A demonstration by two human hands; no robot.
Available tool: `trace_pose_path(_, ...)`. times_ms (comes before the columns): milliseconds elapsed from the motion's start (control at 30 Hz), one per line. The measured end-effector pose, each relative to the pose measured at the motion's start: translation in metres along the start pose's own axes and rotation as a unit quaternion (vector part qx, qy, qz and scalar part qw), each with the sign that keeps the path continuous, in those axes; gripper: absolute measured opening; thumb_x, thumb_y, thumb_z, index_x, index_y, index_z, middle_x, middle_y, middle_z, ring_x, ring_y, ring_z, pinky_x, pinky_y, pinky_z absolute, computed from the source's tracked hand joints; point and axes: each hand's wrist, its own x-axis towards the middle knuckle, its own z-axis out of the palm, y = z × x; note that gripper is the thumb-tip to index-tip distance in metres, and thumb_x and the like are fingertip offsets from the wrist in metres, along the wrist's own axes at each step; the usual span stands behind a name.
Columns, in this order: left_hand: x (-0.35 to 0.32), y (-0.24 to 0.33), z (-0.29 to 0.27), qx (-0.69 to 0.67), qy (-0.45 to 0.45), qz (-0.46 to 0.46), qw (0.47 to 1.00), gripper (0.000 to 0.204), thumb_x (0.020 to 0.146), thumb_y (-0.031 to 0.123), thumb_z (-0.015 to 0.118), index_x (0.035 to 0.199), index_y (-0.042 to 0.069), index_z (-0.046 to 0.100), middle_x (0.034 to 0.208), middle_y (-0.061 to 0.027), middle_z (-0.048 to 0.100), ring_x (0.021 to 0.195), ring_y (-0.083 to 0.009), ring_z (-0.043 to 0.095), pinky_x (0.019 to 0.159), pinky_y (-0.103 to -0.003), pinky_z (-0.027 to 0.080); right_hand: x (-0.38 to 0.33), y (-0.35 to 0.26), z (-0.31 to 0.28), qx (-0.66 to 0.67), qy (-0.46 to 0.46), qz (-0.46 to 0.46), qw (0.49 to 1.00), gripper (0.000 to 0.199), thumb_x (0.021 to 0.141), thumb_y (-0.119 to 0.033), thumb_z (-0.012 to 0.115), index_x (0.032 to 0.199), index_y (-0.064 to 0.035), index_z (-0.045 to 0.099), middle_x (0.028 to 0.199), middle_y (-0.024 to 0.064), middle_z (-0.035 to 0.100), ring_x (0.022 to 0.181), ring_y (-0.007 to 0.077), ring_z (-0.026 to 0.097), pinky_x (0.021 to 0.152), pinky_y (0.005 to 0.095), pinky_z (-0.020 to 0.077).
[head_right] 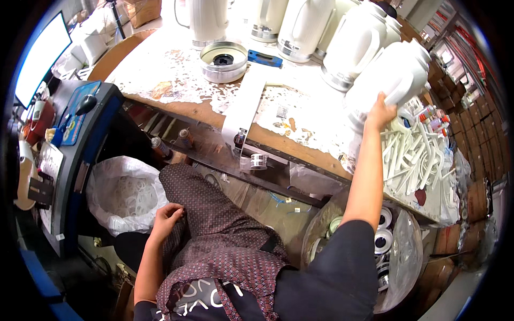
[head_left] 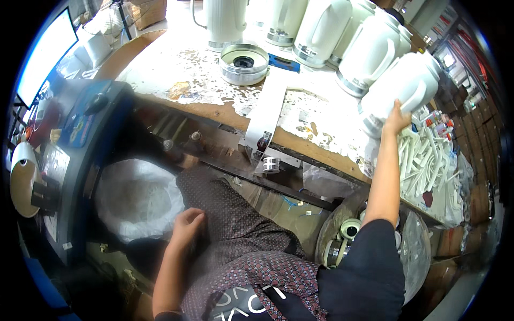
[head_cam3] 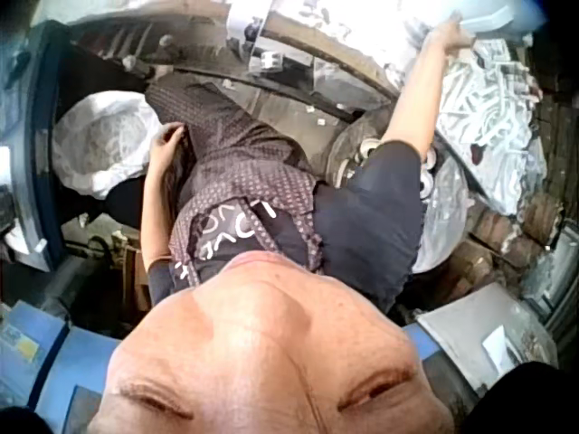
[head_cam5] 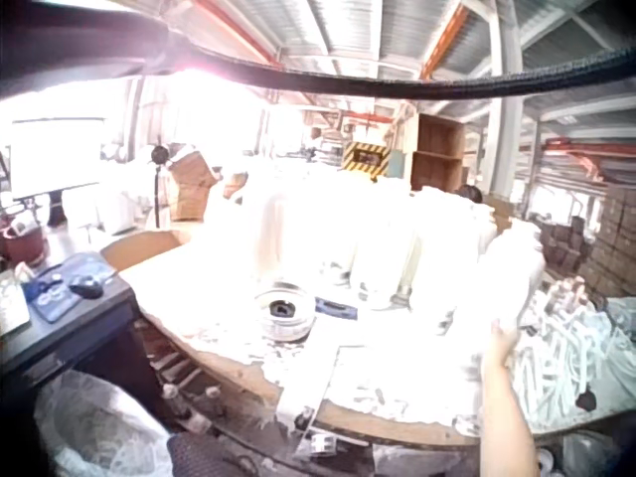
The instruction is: The person assembles white plastic thermos bodies by inserting inner linings, attaching top handles, and applying labels to the exterior of the containers.
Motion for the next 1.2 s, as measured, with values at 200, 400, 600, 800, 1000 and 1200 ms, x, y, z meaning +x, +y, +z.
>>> trace_pose_path(200,-0.031,-0.053,0.007,-0.045,0.086,-0.025,0.995,0.018,0.091,0.013,0.064,0.096,-0.004,0.067,0.086,-0.0047,0.067,0.082,-0.0120,0.060,0.076,-0.026,0.047,-0.109,-0.030,0.001,-0.210,-0.120,-0.284,0.928,0.097,0.072,-0.021,0.084,0.148,0.0000,0.026,0.150,0.0221,0.030,0.140,0.0367,0.029,0.116,0.0486,0.0217)
trace_pose_path(400,-0.040,-0.074,0.013,0.020,0.057,-0.057,0.997,0.013,0.090,0.011,0.063,0.092,-0.002,0.066,0.082,-0.0032,0.066,0.079,-0.0105,0.060,0.072,-0.026,0.047,-0.255,-0.069,0.033,-0.065,-0.536,-0.257,0.802,0.042,0.065,-0.032,0.085,0.100,-0.0105,0.075,0.095,0.0041,0.063,0.090,0.0248,0.058,0.083,0.0379,0.0473)
trace_pose_path(600,-0.089,-0.035,0.001,-0.027,0.183,-0.088,0.979,0.018,0.093,0.015,0.063,0.098,-0.002,0.069,0.093,-0.0062,0.070,0.087,-0.0132,0.063,0.079,-0.028,0.050,-0.254,-0.055,0.060,-0.011,-0.704,0.038,0.709,0.011,0.079,-0.011,0.072,0.083,-0.0013,0.069,0.069,0.0034,0.056,0.061,0.0150,0.053,0.056,0.0297,0.0432)
trace_pose_path(800,-0.152,-0.001,0.007,0.085,0.375,0.230,0.894,0.007,0.084,0.008,0.069,0.088,0.003,0.068,0.090,-0.0103,0.068,0.085,-0.0255,0.066,0.074,-0.036,0.053,-0.216,-0.050,0.036,-0.271,-0.500,-0.493,0.659,0.028,0.094,-0.023,0.063,0.111,-0.0027,0.067,0.115,0.0112,0.067,0.098,0.0282,0.066,0.083,0.0386,0.0520)
trace_pose_path(1000,-0.208,-0.110,-0.109,0.308,0.659,0.155,0.668,0.017,0.075,0.005,0.067,0.091,0.007,0.068,0.091,-0.0120,0.068,0.084,-0.0327,0.065,0.075,-0.040,0.053,-0.160,0.022,-0.004,-0.174,-0.479,-0.562,0.651,0.022,0.093,-0.006,0.059,0.113,-0.0043,0.068,0.116,0.0126,0.067,0.105,0.0298,0.065,0.089,0.0366,0.0515)
trace_pose_path(1200,-0.294,-0.268,-0.156,0.279,0.360,-0.464,0.760,0.061,0.088,0.047,0.061,0.129,0.003,0.057,0.125,-0.0211,0.060,0.115,-0.0318,0.058,0.097,-0.045,0.046,-0.188,-0.034,-0.057,-0.247,-0.493,-0.422,0.720,0.028,0.086,-0.014,0.067,0.112,-0.0027,0.068,0.115,0.0205,0.066,0.106,0.0366,0.062,0.094,0.0438,0.0483)
